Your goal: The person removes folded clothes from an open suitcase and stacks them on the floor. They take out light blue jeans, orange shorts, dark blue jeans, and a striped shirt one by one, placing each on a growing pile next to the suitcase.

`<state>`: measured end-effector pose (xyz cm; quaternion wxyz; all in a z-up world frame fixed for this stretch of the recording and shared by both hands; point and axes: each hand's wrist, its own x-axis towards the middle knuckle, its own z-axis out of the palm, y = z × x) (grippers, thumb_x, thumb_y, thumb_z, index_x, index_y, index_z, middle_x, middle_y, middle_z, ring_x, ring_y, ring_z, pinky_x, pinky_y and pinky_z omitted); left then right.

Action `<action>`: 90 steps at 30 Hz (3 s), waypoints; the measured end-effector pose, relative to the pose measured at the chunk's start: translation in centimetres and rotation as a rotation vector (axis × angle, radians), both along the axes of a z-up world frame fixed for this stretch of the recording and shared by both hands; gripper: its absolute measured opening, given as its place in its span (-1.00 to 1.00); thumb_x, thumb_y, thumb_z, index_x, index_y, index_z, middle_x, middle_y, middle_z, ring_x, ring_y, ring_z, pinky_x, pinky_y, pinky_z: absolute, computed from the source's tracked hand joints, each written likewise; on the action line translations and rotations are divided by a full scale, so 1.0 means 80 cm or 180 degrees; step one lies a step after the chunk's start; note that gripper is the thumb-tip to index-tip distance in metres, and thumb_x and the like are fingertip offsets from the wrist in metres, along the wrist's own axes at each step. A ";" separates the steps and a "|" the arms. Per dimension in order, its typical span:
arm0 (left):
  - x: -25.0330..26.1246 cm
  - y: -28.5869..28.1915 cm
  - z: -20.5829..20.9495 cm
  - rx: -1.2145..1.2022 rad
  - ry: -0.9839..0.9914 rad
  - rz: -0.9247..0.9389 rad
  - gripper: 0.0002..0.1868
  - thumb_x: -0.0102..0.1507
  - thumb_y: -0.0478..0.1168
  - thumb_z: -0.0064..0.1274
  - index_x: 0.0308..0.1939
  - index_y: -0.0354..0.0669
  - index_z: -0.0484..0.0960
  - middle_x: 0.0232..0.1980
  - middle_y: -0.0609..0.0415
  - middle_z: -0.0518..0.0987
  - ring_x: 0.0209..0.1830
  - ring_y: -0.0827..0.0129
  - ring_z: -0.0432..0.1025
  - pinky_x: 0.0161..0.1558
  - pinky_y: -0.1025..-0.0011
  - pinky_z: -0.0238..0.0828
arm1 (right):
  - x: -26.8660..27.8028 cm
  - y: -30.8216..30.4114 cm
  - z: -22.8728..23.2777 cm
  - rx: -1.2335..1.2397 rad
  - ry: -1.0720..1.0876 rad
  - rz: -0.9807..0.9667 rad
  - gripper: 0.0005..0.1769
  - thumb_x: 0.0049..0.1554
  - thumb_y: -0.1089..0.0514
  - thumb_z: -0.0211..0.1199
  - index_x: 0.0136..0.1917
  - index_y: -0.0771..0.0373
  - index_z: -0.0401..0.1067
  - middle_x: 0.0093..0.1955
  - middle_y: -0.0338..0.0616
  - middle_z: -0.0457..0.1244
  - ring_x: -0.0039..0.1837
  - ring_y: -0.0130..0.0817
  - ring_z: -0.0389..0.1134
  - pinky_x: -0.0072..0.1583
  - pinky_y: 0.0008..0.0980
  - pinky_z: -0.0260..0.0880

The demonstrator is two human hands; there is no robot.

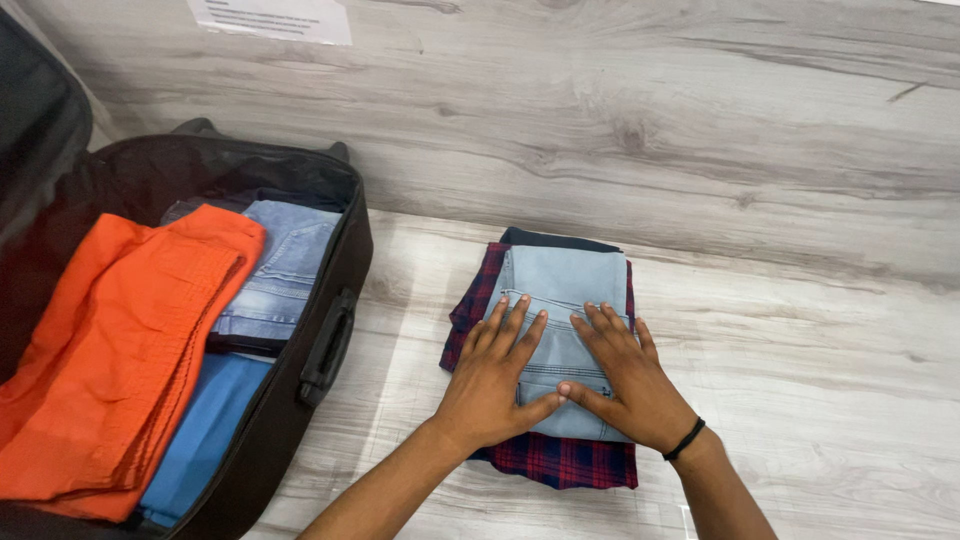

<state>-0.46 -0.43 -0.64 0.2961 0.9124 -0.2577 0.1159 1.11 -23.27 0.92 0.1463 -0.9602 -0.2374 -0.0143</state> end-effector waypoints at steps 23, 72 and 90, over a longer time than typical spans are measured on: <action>-0.085 0.185 0.113 0.0535 -0.0671 0.1077 0.02 0.19 0.33 0.07 0.51 -0.26 0.14 0.57 -0.34 0.07 0.58 -0.24 -0.11 0.42 -0.17 -0.21 | -0.020 0.192 0.087 0.0587 -0.0144 0.1747 0.00 0.14 -0.42 0.16 0.58 0.26 0.07 0.66 0.13 -0.07 0.70 0.01 -0.21 0.58 0.15 -0.41; 0.004 0.586 0.028 0.1200 0.1817 0.3108 -0.23 0.27 0.14 0.11 0.44 -0.20 0.33 0.31 -0.14 0.54 0.30 0.02 0.44 0.25 0.09 0.41 | 0.133 0.567 0.002 0.0800 0.0929 0.0134 0.05 -0.08 -0.33 0.39 0.34 0.53 0.17 0.13 0.23 0.36 0.21 0.02 0.42 0.19 -0.15 0.44; 0.004 0.575 0.024 0.1810 0.2082 0.3417 -0.74 0.35 -0.29 -0.01 0.06 -0.18 0.69 0.10 -0.11 0.69 0.09 0.07 0.61 0.06 0.17 0.57 | 0.118 0.553 0.014 0.1356 0.1219 0.0597 0.07 -0.10 0.03 0.50 0.51 0.41 0.02 0.15 0.06 0.24 -0.02 -0.27 0.46 0.06 -0.32 0.50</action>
